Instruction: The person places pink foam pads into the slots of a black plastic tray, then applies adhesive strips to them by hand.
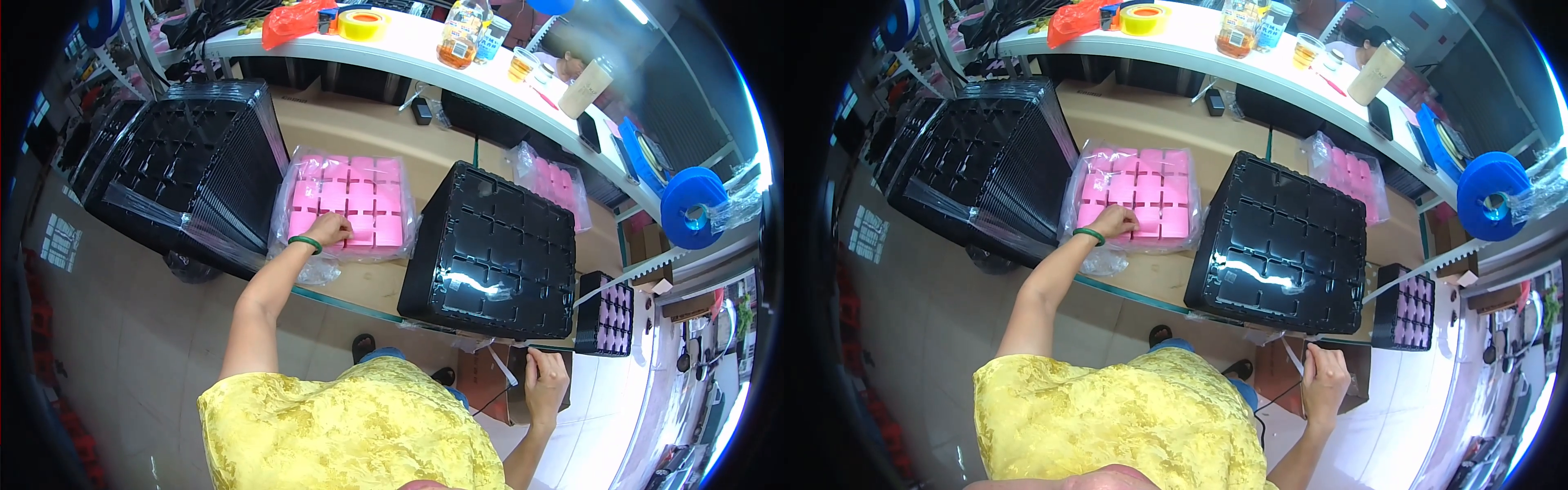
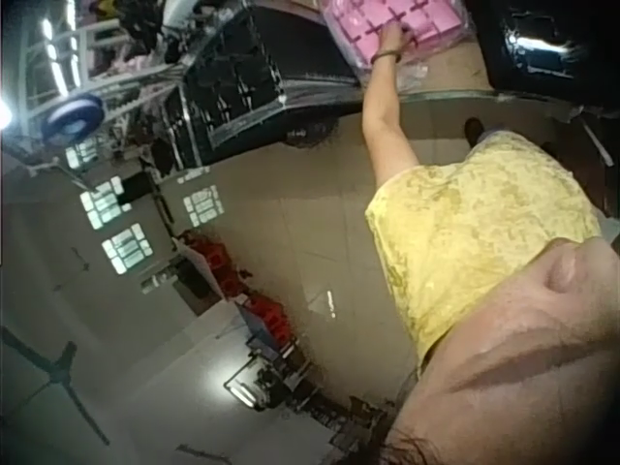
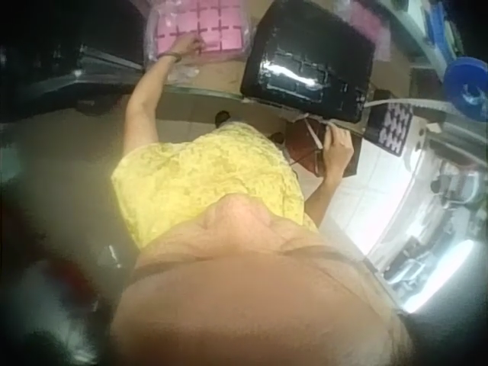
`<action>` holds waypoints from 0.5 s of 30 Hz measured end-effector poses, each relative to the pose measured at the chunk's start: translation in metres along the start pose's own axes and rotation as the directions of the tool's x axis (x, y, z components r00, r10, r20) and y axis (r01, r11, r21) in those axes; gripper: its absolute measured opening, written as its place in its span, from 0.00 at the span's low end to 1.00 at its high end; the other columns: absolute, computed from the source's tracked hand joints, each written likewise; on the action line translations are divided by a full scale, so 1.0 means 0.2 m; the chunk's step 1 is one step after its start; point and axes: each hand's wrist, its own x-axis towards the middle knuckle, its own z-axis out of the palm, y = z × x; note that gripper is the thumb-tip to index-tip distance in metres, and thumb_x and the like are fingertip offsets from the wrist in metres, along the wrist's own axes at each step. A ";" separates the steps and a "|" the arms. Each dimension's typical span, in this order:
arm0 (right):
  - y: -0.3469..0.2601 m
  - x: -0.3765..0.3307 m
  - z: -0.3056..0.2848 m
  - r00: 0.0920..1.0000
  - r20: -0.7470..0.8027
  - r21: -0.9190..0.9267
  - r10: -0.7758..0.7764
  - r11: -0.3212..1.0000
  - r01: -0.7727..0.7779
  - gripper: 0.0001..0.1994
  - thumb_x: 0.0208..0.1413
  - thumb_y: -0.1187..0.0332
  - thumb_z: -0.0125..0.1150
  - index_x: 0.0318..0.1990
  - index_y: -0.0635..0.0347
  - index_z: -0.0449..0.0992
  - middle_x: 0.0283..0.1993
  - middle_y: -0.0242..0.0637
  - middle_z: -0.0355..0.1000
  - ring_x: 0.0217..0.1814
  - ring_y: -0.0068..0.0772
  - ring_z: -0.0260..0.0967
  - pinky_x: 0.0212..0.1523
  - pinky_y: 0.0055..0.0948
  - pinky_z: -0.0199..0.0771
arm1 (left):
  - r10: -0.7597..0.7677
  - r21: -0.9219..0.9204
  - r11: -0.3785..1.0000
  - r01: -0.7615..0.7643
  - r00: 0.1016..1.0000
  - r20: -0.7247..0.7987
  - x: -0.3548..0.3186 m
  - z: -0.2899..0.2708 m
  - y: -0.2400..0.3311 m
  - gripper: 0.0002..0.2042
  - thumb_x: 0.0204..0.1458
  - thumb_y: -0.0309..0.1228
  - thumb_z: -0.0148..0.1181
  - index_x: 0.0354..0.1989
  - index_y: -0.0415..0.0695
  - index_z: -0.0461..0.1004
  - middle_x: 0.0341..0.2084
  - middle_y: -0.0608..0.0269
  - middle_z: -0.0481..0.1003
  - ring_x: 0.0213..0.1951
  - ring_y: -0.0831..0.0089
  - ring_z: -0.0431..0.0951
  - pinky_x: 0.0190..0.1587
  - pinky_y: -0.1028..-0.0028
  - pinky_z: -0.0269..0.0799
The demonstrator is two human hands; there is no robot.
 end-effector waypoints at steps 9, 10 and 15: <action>-0.14 0.34 0.01 0.979 -0.143 0.254 -0.147 0.950 0.180 0.09 0.55 0.73 0.68 0.43 0.63 0.83 0.42 0.43 0.81 0.46 0.45 0.76 0.49 0.38 0.75 | 0.057 -0.146 0.982 -0.123 0.918 -0.392 0.02 -0.46 0.51 0.09 0.61 0.32 0.49 0.40 0.38 0.65 0.23 0.43 0.72 0.29 0.43 0.75 0.36 0.52 0.69; -0.20 0.37 -0.01 0.972 -0.175 0.239 -0.155 0.951 0.194 0.11 0.55 0.71 0.70 0.45 0.63 0.83 0.44 0.44 0.81 0.48 0.45 0.76 0.51 0.38 0.75 | 0.150 -0.153 0.959 -0.237 0.889 -0.432 0.07 -0.51 0.69 0.08 0.61 0.31 0.48 0.39 0.38 0.64 0.23 0.43 0.71 0.29 0.42 0.74 0.36 0.53 0.68; -0.48 0.83 0.16 0.878 -0.319 0.222 -0.356 0.873 0.435 0.42 0.51 0.53 0.75 0.70 0.62 0.64 0.69 0.55 0.65 0.71 0.57 0.62 0.69 0.46 0.64 | 0.271 -0.254 0.892 -0.373 0.893 -0.361 0.00 -0.85 1.33 0.10 0.64 0.34 0.47 0.39 0.38 0.63 0.22 0.51 0.65 0.26 0.62 0.69 0.33 0.62 0.65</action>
